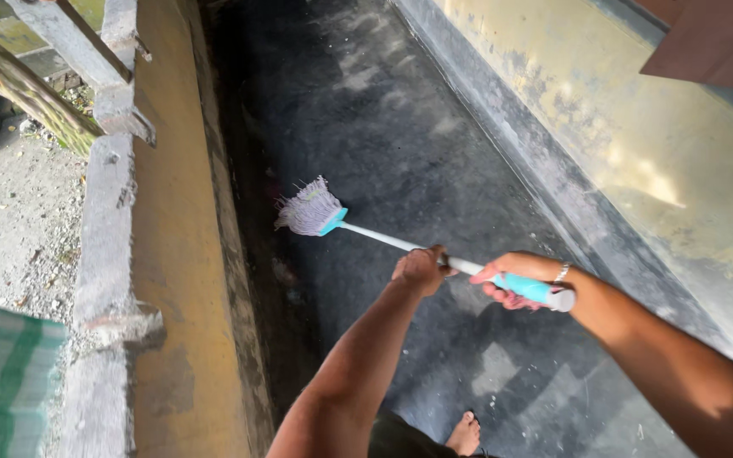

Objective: The person mops a dark floor in a narrow walkway using a mop with a white head and blue handle, moving the mop back and forth across the surface.

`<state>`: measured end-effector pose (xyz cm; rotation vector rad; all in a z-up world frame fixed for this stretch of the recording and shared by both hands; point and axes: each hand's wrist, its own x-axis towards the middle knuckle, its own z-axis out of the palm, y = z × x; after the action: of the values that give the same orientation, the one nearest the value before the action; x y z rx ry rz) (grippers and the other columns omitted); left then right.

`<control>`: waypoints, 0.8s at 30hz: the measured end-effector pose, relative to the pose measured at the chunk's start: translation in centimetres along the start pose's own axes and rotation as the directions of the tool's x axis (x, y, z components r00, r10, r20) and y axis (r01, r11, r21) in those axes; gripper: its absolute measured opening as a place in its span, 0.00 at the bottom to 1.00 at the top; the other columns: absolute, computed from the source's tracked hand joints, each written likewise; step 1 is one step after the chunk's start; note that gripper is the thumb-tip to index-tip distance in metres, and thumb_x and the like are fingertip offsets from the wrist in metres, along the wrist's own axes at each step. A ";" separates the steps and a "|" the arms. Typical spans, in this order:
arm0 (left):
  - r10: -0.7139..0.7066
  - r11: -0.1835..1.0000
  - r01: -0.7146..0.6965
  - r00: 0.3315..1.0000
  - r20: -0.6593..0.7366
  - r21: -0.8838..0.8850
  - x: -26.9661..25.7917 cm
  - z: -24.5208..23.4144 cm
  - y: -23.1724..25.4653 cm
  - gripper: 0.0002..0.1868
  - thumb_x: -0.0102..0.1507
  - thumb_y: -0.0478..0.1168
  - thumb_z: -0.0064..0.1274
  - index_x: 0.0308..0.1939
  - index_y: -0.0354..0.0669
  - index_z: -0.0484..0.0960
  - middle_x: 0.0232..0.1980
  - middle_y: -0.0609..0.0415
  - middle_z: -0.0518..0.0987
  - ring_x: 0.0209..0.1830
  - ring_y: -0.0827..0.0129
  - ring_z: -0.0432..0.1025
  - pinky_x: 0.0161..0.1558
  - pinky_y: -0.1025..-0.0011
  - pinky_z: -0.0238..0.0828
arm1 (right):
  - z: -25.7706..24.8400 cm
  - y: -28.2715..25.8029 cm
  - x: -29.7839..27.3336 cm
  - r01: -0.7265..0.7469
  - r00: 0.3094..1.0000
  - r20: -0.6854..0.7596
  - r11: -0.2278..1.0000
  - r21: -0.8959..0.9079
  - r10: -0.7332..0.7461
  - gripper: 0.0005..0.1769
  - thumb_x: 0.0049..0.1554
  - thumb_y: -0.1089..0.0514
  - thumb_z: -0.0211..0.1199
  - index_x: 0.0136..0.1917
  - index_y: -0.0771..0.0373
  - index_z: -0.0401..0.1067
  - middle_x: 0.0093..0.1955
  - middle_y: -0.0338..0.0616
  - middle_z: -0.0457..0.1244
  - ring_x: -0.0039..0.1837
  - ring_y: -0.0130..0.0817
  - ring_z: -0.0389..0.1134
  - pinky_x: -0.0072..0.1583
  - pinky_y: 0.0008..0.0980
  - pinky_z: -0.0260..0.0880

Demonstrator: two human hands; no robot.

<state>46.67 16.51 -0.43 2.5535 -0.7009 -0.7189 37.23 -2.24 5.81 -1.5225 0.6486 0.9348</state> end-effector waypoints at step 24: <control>0.120 0.978 -0.134 0.988 0.094 0.161 -20.7 14.2 11.8 0.14 0.56 0.48 0.52 0.40 0.51 0.87 0.41 0.49 0.85 0.45 0.57 0.79 0.52 0.60 0.76 | 6.8 17.0 -22.7 -0.113 0.988 0.048 0.892 -0.437 0.149 0.15 0.58 0.50 0.64 0.52 0.61 0.69 0.30 0.37 0.61 0.29 0.31 0.66 0.31 0.35 0.71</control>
<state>19.04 15.36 1.78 2.6101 -0.9813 -0.7571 9.94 -0.82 15.84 -1.8370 0.5085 1.3029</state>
